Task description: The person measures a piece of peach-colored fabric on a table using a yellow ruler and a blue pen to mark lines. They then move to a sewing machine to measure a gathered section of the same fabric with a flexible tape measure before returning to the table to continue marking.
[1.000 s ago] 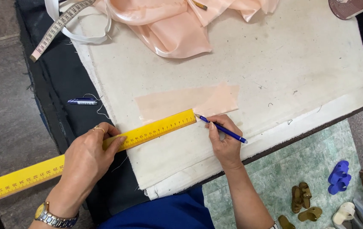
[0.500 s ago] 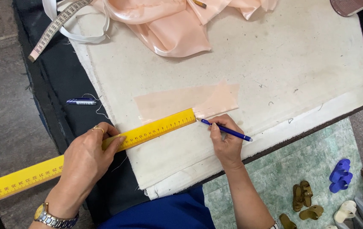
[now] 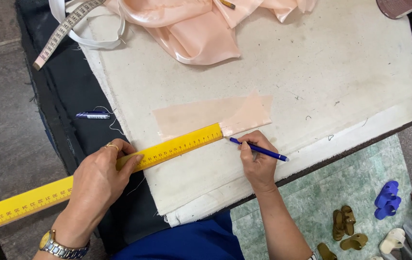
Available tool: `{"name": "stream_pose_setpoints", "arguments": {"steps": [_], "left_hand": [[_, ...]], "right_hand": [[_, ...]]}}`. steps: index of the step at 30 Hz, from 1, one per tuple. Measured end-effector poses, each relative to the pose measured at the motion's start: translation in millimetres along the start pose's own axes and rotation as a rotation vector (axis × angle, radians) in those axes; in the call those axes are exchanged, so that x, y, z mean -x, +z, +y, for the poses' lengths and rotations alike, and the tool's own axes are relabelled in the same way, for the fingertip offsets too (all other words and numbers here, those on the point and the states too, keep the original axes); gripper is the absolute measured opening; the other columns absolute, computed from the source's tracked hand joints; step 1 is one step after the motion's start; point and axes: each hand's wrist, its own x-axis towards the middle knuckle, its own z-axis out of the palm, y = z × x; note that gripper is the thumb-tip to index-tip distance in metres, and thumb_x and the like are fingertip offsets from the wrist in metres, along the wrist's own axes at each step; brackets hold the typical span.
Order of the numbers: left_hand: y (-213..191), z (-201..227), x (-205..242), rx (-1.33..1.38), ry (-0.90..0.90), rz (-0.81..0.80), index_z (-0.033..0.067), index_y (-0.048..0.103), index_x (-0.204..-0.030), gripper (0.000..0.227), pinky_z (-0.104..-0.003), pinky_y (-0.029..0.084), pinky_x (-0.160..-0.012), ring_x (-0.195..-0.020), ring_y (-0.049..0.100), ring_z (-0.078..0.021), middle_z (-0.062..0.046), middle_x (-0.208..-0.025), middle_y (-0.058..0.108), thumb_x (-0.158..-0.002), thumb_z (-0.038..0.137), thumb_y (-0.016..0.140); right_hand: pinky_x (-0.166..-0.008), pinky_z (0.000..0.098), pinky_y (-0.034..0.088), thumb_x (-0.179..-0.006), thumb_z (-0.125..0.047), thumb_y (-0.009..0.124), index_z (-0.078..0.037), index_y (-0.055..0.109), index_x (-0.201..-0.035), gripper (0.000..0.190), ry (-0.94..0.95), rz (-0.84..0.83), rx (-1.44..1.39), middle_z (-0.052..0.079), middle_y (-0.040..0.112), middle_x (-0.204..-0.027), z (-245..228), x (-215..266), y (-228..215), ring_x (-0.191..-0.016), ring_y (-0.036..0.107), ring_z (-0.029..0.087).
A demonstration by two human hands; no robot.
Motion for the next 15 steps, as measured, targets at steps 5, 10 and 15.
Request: {"name": "stream_pose_setpoints", "arguments": {"steps": [5, 10, 15], "left_hand": [[3, -3, -1, 0.008, 0.015, 0.015, 0.0160, 0.061, -0.090, 0.019, -0.041, 0.052, -0.059, -0.075, 0.067, -0.0235, -0.002, -0.090, 0.071, -0.091, 0.035, 0.060], [1, -13, -7, 0.057, -0.025, -0.029, 0.0224, 0.063, -0.092, 0.017, -0.043, 0.048, -0.068, -0.079, 0.066, -0.0254, 0.000, -0.088, 0.070, -0.087, 0.038, 0.060], [-14, -39, -16, 0.393, -0.036, 0.262, 0.0145, 0.068, -0.096, 0.017, -0.030, 0.047, -0.071, -0.074, 0.064, -0.0150, -0.002, -0.083, 0.072, -0.089, 0.029, 0.066]], "right_hand": [[-0.064, 0.0237, 0.048, -0.090, -0.009, 0.052, -0.003, 0.060, -0.089, 0.010, -0.020, 0.003, -0.013, 0.007, 0.057, -0.079, 0, 0, 0, -0.070, 0.058, 0.015], [-0.055, 0.0209, 0.044, -0.093, -0.014, 0.051, -0.003, 0.058, -0.089, 0.014, 0.030, 0.076, -0.103, 0.007, 0.054, -0.080, 0, 3, 0, -0.064, 0.053, 0.013], [-0.062, 0.0279, 0.050, -0.100, -0.019, 0.046, 0.000, 0.056, -0.109, 0.023, 0.122, 0.256, -0.174, 0.010, 0.062, -0.083, -12, -5, 3, -0.054, 0.053, 0.012]]}}
